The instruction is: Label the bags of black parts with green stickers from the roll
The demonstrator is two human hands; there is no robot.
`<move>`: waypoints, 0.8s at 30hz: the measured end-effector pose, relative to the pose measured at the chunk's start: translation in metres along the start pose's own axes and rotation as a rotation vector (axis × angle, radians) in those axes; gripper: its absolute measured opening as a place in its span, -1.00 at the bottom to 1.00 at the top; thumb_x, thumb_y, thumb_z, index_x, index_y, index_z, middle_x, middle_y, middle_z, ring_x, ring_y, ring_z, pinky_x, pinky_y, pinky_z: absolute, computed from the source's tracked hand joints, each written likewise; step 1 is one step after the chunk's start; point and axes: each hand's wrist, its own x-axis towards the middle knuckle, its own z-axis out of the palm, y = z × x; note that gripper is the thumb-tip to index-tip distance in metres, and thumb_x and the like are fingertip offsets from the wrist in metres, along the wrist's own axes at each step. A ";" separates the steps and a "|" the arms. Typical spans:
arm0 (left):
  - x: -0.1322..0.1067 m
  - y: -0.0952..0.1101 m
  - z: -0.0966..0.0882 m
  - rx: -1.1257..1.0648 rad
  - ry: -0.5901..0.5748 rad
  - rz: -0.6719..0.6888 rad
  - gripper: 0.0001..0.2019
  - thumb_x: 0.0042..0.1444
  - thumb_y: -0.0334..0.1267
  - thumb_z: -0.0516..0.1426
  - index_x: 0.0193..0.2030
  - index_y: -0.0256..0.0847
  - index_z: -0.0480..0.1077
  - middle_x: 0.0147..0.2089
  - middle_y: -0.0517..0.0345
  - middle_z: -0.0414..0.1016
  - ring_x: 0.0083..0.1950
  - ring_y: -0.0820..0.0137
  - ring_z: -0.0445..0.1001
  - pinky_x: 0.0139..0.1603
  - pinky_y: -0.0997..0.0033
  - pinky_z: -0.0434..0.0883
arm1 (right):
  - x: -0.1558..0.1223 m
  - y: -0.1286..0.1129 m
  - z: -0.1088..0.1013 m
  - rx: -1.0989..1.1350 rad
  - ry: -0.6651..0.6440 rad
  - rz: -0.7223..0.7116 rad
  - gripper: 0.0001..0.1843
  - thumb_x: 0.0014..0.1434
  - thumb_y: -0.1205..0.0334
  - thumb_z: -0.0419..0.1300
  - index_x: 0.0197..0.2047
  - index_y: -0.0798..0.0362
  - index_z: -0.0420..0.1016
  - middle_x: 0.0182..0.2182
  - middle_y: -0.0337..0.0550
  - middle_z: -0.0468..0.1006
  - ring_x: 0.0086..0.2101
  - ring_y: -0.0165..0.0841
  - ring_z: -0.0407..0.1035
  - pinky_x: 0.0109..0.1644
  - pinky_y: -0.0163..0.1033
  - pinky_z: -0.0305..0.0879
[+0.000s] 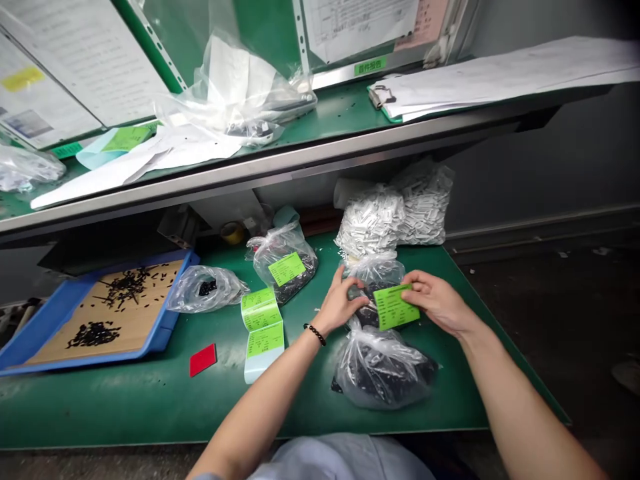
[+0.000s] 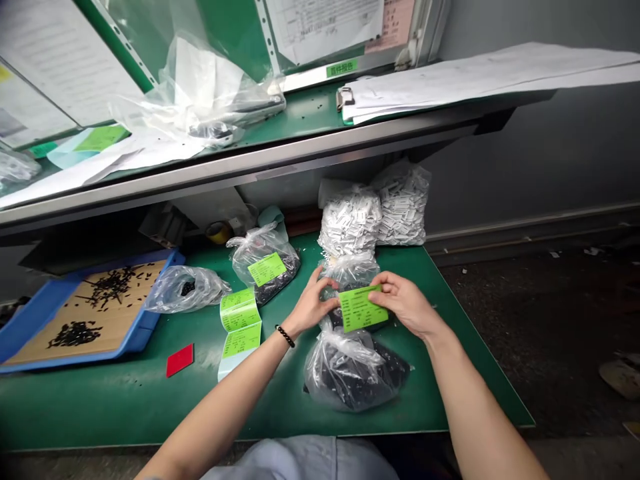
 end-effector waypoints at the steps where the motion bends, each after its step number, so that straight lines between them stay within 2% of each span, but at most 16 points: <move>1: 0.003 -0.005 0.003 0.001 0.023 -0.005 -0.76 0.12 -0.34 0.22 -0.05 -0.19 0.45 0.46 -0.16 -0.03 0.54 0.02 -0.15 0.31 0.06 0.33 | 0.005 0.002 0.003 -0.013 -0.040 0.009 -0.56 -0.06 0.03 0.45 -0.23 0.04 0.38 -0.44 -0.29 0.52 -0.40 -0.41 0.41 -0.30 -0.30 0.31; 4: 0.007 -0.021 0.001 -0.015 0.049 -0.046 -0.64 0.07 -0.52 0.12 0.01 -0.16 0.44 0.41 -0.15 0.05 0.41 0.10 0.19 0.11 0.20 0.50 | 0.020 0.006 0.007 -0.077 -0.119 0.017 -0.60 0.00 0.02 0.40 -0.23 0.04 0.36 -0.47 -0.32 0.49 -0.40 -0.38 0.42 -0.30 -0.28 0.29; 6: 0.008 -0.028 -0.004 -0.028 0.027 -0.078 -0.52 0.04 -0.53 0.11 0.11 -0.12 0.41 0.43 -0.12 0.03 0.25 0.18 0.37 0.12 0.20 0.50 | 0.032 0.010 0.008 -0.138 -0.134 0.011 -0.60 0.00 0.01 0.39 -0.23 0.04 0.36 -0.48 -0.33 0.47 -0.40 -0.37 0.42 -0.31 -0.27 0.29; 9: 0.008 -0.032 -0.011 -0.059 0.002 -0.128 -0.40 0.02 -0.51 0.13 0.24 -0.13 0.33 0.46 -0.15 -0.05 0.08 0.27 0.49 0.16 0.17 0.49 | 0.048 0.018 0.010 -0.240 -0.116 -0.016 -0.58 -0.02 -0.02 0.37 -0.23 0.04 0.35 -0.46 -0.31 0.48 -0.41 -0.35 0.40 -0.33 -0.26 0.27; 11: 0.007 -0.032 -0.014 -0.066 0.001 -0.143 -0.37 0.00 -0.49 0.14 0.27 -0.18 0.29 0.47 -0.19 -0.05 0.09 0.22 0.49 0.17 0.13 0.48 | 0.056 0.024 0.012 -0.337 -0.083 -0.040 -0.59 -0.01 -0.06 0.34 -0.22 0.03 0.36 -0.44 -0.28 0.49 -0.41 -0.34 0.39 -0.35 -0.25 0.25; 15: 0.005 -0.032 -0.019 -0.007 0.032 -0.122 -0.35 -0.03 -0.46 0.18 0.28 -0.21 0.29 0.43 -0.20 0.03 0.33 0.07 0.29 0.35 0.05 0.30 | 0.063 0.031 0.018 -0.672 0.041 -0.108 -0.66 0.09 -0.08 0.24 -0.20 -0.02 0.39 -0.43 -0.25 0.48 -0.41 -0.30 0.37 -0.36 -0.24 0.20; 18: 0.005 -0.034 -0.018 -0.074 0.030 -0.146 -0.39 0.05 -0.33 0.20 0.28 -0.16 0.26 0.45 -0.17 -0.01 0.19 0.15 0.42 0.24 0.09 0.41 | 0.059 0.033 0.027 -0.951 0.127 -0.190 -0.72 0.19 -0.03 0.16 -0.15 -0.03 0.38 -0.35 -0.18 0.52 -0.34 -0.23 0.40 -0.30 -0.19 0.20; 20: 0.006 -0.034 -0.014 -0.077 0.062 -0.141 -0.42 0.10 -0.16 0.23 0.27 -0.16 0.25 0.43 -0.17 0.02 0.20 0.14 0.40 0.22 0.08 0.42 | 0.054 0.034 0.035 -1.078 0.182 -0.259 -0.72 0.23 0.01 0.12 -0.08 -0.01 0.36 -0.22 -0.07 0.54 -0.24 -0.16 0.42 -0.23 -0.14 0.24; 22: 0.005 -0.033 -0.009 -0.040 0.100 -0.113 -0.33 0.07 -0.04 0.27 0.28 -0.17 0.21 0.42 -0.17 0.03 0.32 0.08 0.27 0.30 0.04 0.34 | 0.047 0.035 0.042 -1.176 0.267 -0.338 -0.66 0.26 0.03 0.09 0.01 0.06 0.33 -0.11 0.06 0.49 -0.14 -0.08 0.41 -0.15 -0.09 0.28; 24: 0.004 -0.032 -0.004 -0.015 0.104 -0.091 -0.23 0.01 -0.07 0.32 0.32 -0.17 0.13 0.43 -0.18 -0.01 0.41 0.05 0.13 0.38 0.03 0.24 | 0.040 0.036 0.048 -1.237 0.386 -0.415 -0.63 0.29 0.02 0.05 0.02 0.11 0.33 -0.09 0.15 0.44 -0.09 -0.04 0.37 -0.09 -0.06 0.30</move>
